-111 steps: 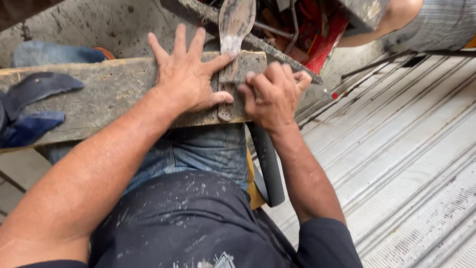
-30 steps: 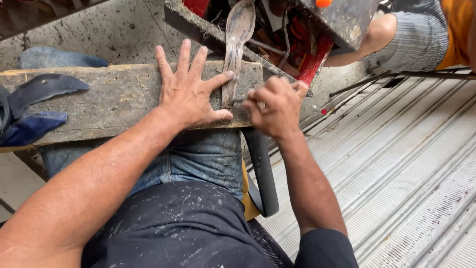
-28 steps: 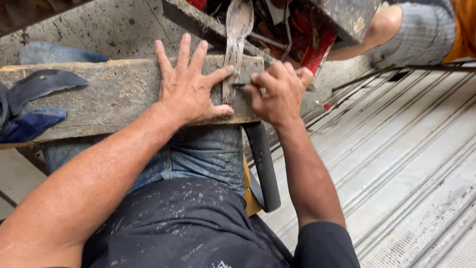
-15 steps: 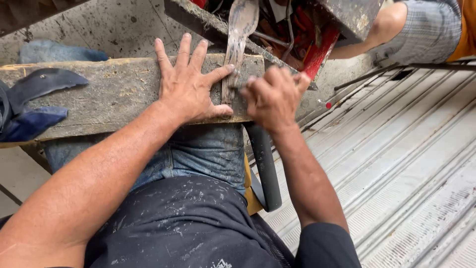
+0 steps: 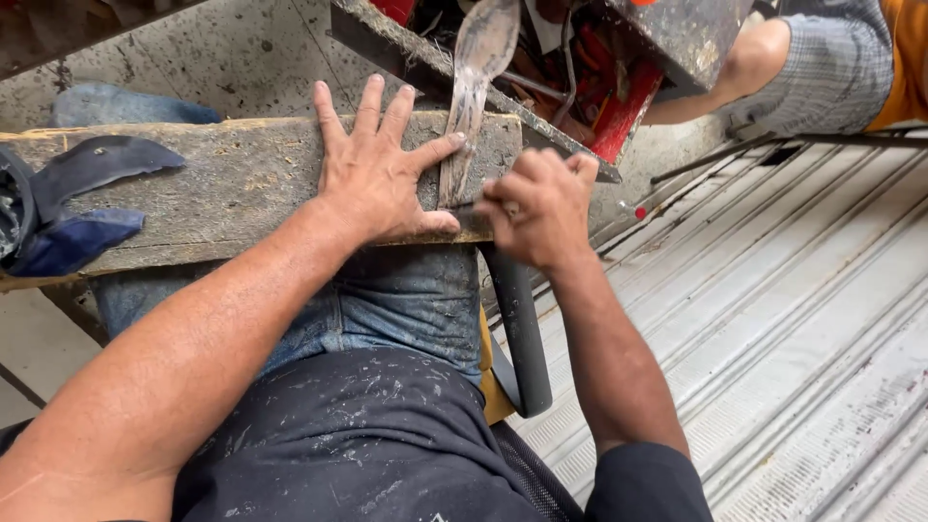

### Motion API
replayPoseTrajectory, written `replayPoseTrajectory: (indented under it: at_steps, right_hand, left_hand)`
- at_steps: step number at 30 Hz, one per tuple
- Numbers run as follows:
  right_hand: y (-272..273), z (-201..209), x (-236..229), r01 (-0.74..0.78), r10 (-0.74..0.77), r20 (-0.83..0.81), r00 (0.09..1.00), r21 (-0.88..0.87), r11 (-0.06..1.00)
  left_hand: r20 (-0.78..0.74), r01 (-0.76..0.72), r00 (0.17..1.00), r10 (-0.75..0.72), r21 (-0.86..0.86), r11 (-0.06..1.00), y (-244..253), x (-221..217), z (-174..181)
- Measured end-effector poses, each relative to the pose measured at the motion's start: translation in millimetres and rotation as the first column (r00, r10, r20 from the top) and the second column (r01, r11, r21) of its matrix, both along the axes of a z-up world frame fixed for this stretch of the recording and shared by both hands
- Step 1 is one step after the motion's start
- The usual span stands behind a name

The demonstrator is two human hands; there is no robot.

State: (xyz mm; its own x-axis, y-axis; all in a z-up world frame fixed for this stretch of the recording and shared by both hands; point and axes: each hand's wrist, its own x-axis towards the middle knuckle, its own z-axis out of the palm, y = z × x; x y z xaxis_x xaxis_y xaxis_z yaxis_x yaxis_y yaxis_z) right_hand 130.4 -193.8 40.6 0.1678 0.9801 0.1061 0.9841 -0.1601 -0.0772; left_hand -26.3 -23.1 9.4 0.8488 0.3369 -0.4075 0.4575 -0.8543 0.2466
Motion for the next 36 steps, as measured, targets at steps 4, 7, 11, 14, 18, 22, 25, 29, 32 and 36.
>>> replayPoseTrajectory:
  at_steps: [4, 7, 11, 14, 18, 22, 25, 29, 32, 36]
  right_hand:
    - [8.7, -17.5, -4.7, 0.094, -0.112, 0.101, 0.989, 0.164, 0.982]
    - [0.3, -5.2, -21.9, 0.015, -0.067, 0.216, 0.974, 0.233, 0.972]
    - [-0.6, -0.4, -8.1, 0.110, -0.109, -0.021, 0.994, 0.097, 0.989]
    - [10.3, -8.9, -5.0, 0.150, -0.151, 0.005, 0.988, 0.110, 0.983]
    - [5.0, -1.6, -28.9, 0.049, -0.075, 0.144, 0.987, 0.175, 0.983]
    - [1.7, -1.8, -9.9, 0.087, -0.087, -0.021, 0.996, 0.014, 0.996]
    - [10.3, -16.3, 11.2, 0.148, -0.150, 0.006, 0.989, 0.101, 0.984]
    - [25.7, -10.0, 8.5, 0.063, -0.109, 0.194, 0.975, 0.228, 0.972]
    - [12.7, 3.3, -14.6, 0.022, -0.049, 0.157, 0.986, 0.169, 0.985]
    - [10.9, -4.4, 6.2, 0.090, -0.091, 0.008, 0.996, 0.076, 0.993]
  left_hand:
    - [0.131, -0.040, 0.991, 0.038, 0.014, 0.999, -0.9, -2.2, -9.7]
    - [0.102, -0.026, 0.995, 0.024, 0.012, 1.000, 1.2, -4.2, -5.6]
    - [0.123, -0.019, 0.992, 0.021, -0.018, 1.000, 2.3, -2.1, -2.9]
    - [0.117, -0.032, 0.993, 0.033, -0.014, 0.999, 1.1, -3.5, -4.6]
    - [0.110, -0.024, 0.994, 0.023, 0.006, 1.000, 1.0, -3.1, -9.1]
    - [0.122, -0.022, 0.992, 0.025, -0.029, 0.999, 2.8, -2.5, -2.5]
    - [0.039, -0.004, 0.999, 0.005, -0.016, 1.000, 1.3, -3.2, -3.4]
    - [0.140, -0.032, 0.990, 0.035, -0.024, 0.999, 7.0, -0.4, 1.7]
    - [0.117, -0.023, 0.993, 0.027, -0.040, 0.999, 0.3, -6.1, -1.6]
    - [0.067, 0.002, 0.998, -0.001, -0.010, 1.000, 3.2, -1.3, -5.2]
